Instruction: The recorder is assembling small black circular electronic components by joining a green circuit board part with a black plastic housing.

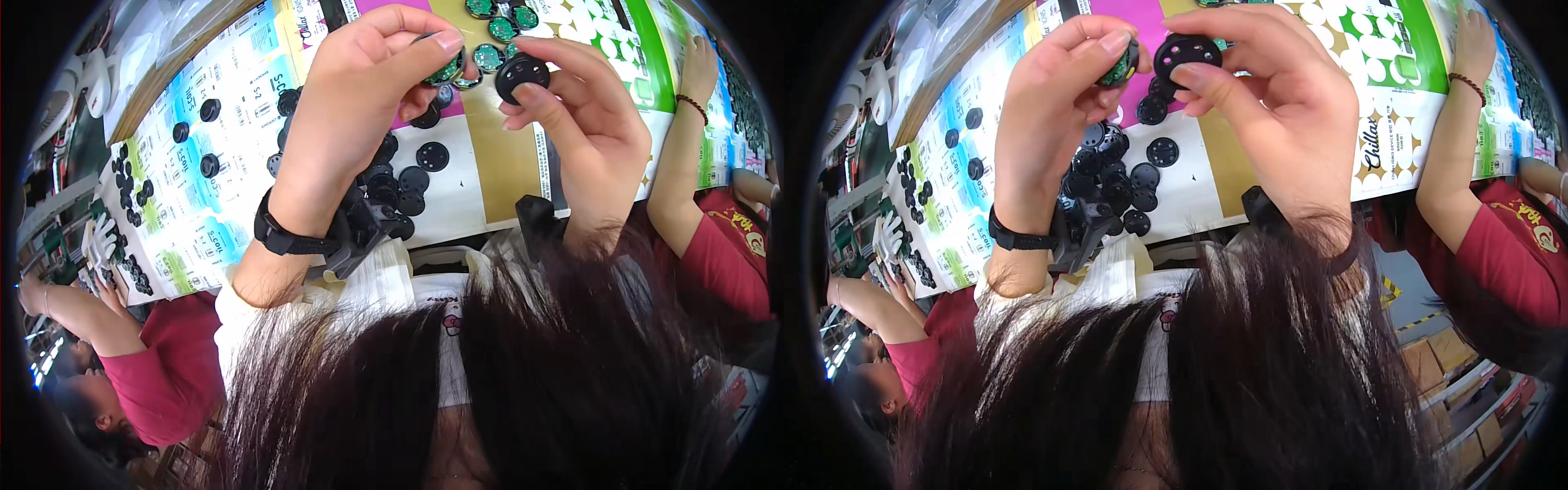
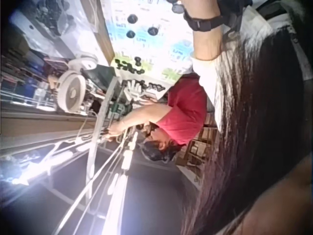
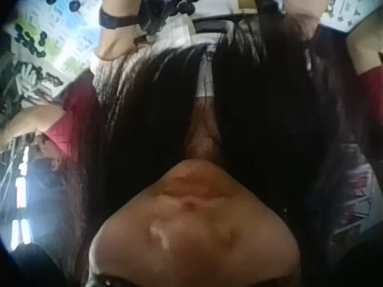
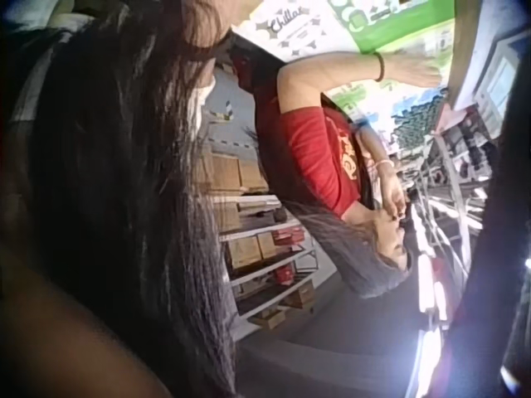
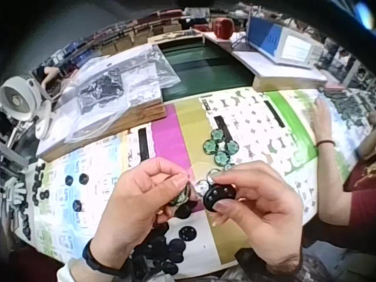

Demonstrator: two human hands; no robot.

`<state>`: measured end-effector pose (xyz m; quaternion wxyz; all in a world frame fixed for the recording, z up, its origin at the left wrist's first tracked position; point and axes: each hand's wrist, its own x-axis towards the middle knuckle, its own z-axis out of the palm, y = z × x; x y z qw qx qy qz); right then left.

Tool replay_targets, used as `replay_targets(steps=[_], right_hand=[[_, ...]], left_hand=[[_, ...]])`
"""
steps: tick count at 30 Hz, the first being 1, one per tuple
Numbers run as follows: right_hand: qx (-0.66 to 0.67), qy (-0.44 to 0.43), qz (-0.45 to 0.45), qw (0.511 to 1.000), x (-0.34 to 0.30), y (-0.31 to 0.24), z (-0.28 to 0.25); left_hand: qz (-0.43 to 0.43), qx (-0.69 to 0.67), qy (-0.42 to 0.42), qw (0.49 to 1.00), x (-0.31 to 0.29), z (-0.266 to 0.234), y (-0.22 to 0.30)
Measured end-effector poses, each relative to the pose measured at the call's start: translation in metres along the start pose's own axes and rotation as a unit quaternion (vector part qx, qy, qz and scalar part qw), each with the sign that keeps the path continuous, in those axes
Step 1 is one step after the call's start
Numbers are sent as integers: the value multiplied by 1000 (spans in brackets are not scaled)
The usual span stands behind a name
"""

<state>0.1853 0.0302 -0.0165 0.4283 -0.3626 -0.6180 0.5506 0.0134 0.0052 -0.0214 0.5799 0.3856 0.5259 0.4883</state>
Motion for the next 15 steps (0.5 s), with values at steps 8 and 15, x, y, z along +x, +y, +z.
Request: replay_targets(steps=[8,15], right_hand=[[9,11,6,1000,-2,-4,6],[-167,-7,-110,980,-2,2,5]], left_hand=[[23,-4,68,997,-19,17,7],[78,15,72,994,-25,27,1]])
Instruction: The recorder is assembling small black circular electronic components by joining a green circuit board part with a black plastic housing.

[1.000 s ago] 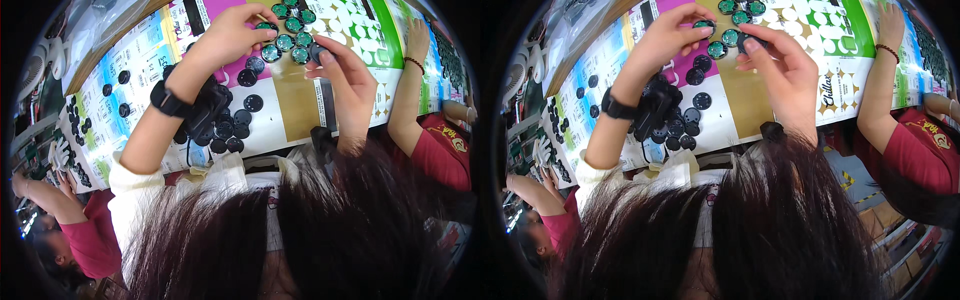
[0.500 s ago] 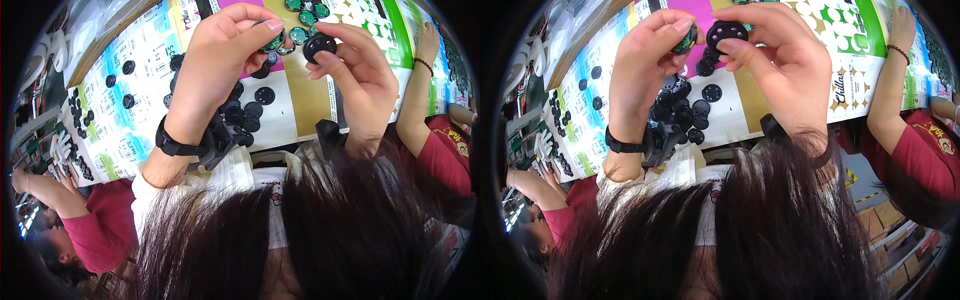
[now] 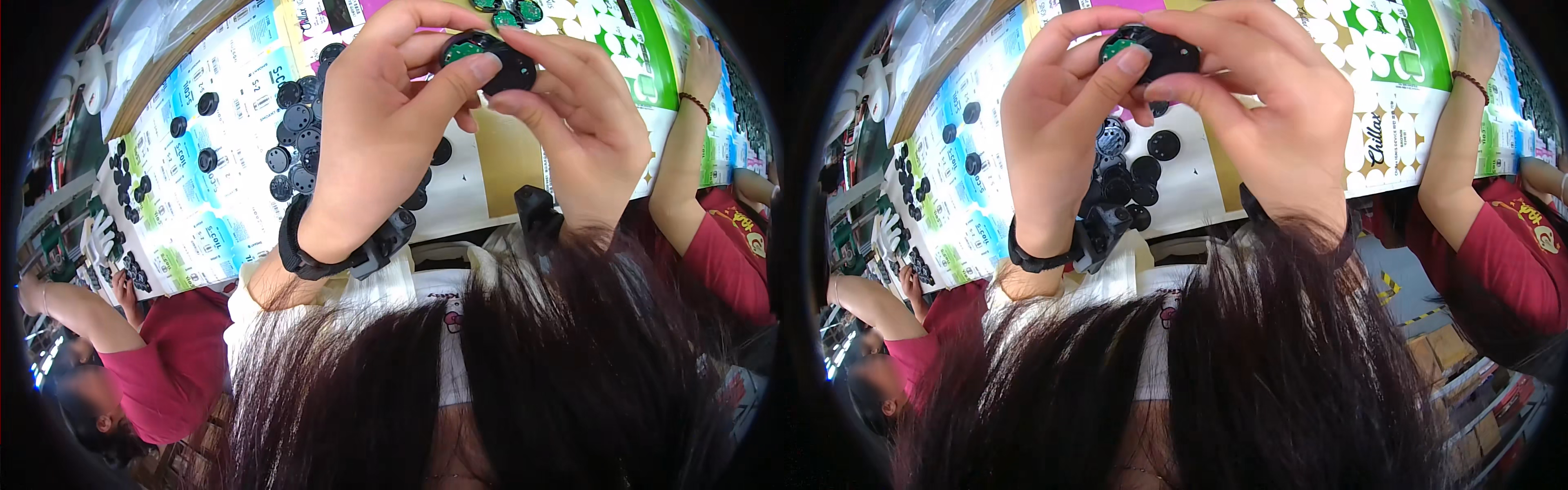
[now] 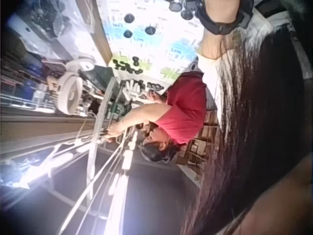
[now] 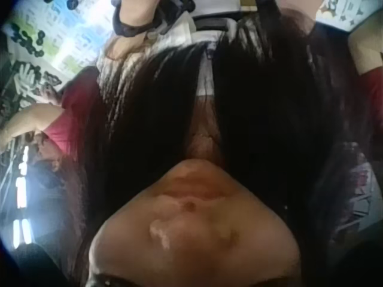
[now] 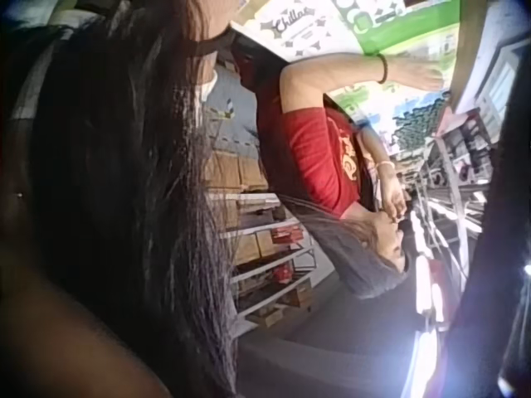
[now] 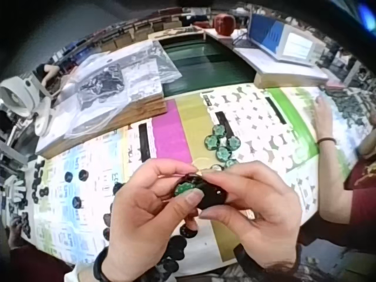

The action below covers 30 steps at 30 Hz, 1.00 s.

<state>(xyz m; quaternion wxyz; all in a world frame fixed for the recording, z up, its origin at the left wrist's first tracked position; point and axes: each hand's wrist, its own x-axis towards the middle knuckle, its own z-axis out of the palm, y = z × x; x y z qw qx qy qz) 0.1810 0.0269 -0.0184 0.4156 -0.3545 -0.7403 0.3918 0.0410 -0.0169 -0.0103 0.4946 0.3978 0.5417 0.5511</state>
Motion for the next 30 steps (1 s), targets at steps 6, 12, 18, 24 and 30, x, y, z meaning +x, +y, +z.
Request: replay_targets(steps=[6,12,18,24,30], right_hand=[[-164,9,-138,977,0,2,-2],[-198,5,-205,959,6,7,-9],[-137,34,-178,974,2,-2,-10],[-140,19,-193,971,3,-6,-8],[-122,16,-187,975,3,-8,-6]], left_hand=[[18,-23,-22,999,-4,-1,-2],[-92,-266,-131,950,2,-19,1],[-136,-349,-162,913,5,-21,-7],[-116,-356,-175,911,5,-20,-15],[-115,-349,-183,912,8,-18,-11]])
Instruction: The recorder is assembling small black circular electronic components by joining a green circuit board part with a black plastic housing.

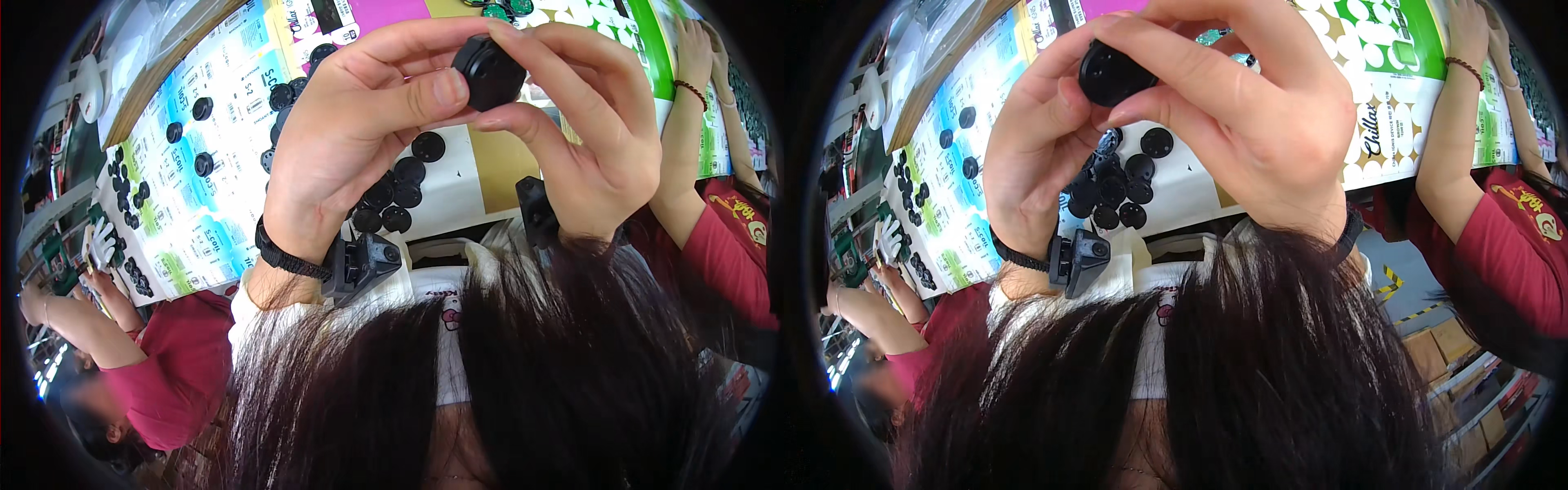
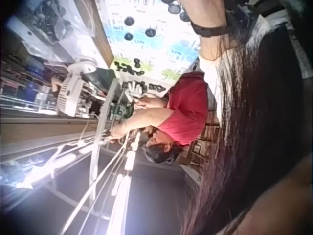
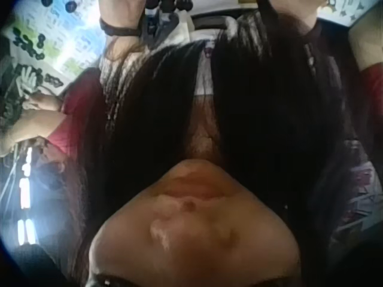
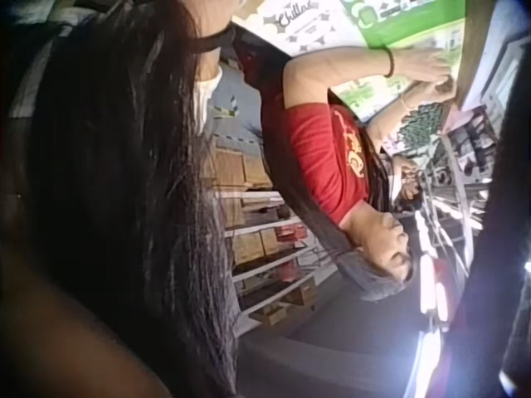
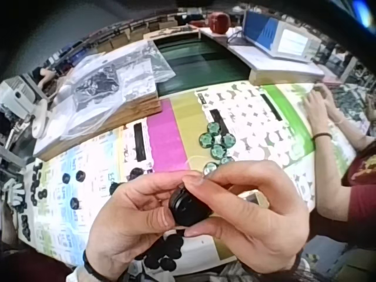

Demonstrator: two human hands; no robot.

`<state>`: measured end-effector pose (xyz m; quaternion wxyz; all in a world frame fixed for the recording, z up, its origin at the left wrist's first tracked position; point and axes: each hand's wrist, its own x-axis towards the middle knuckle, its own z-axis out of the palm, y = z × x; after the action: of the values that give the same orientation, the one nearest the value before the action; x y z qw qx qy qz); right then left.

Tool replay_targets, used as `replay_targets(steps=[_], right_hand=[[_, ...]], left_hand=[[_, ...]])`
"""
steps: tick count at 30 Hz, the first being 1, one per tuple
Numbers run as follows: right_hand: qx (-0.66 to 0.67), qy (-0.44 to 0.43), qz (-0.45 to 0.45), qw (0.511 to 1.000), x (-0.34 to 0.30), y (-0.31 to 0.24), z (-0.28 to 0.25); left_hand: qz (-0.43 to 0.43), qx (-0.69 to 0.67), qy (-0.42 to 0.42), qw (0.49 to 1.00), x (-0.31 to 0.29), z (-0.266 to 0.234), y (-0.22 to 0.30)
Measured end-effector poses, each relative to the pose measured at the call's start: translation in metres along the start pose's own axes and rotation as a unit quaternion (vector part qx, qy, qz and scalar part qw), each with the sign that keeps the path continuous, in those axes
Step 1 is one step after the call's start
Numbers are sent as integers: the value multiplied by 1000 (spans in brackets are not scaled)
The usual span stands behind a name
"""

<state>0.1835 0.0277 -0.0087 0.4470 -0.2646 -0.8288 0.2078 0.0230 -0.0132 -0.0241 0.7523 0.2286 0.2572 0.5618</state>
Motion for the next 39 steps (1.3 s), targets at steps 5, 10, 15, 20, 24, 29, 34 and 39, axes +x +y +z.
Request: replay_targets(steps=[5,10,15,20,24,29,34,39], right_hand=[[-7,-23,-12,1000,6,-7,1],[-5,-13,-1,1000,-3,4,1],[-46,-5,-19,999,-3,6,5],[-37,41,-69,996,-5,16,16],[95,16,12,995,-4,7,26],[309,-13,236,921,-9,-7,22],[313,-52,261,912,-14,12,42],[-13,-200,71,977,-18,32,45]], left_hand=[[2,13,7,1000,-2,0,1],[8,45,16,999,1,-1,1],[100,230,111,962,-4,12,-4],[188,424,149,873,-10,23,-10],[198,461,160,850,-14,19,-8],[254,463,147,836,-11,17,-13],[105,469,165,861,-11,0,5],[157,719,233,636,-12,-100,61]])
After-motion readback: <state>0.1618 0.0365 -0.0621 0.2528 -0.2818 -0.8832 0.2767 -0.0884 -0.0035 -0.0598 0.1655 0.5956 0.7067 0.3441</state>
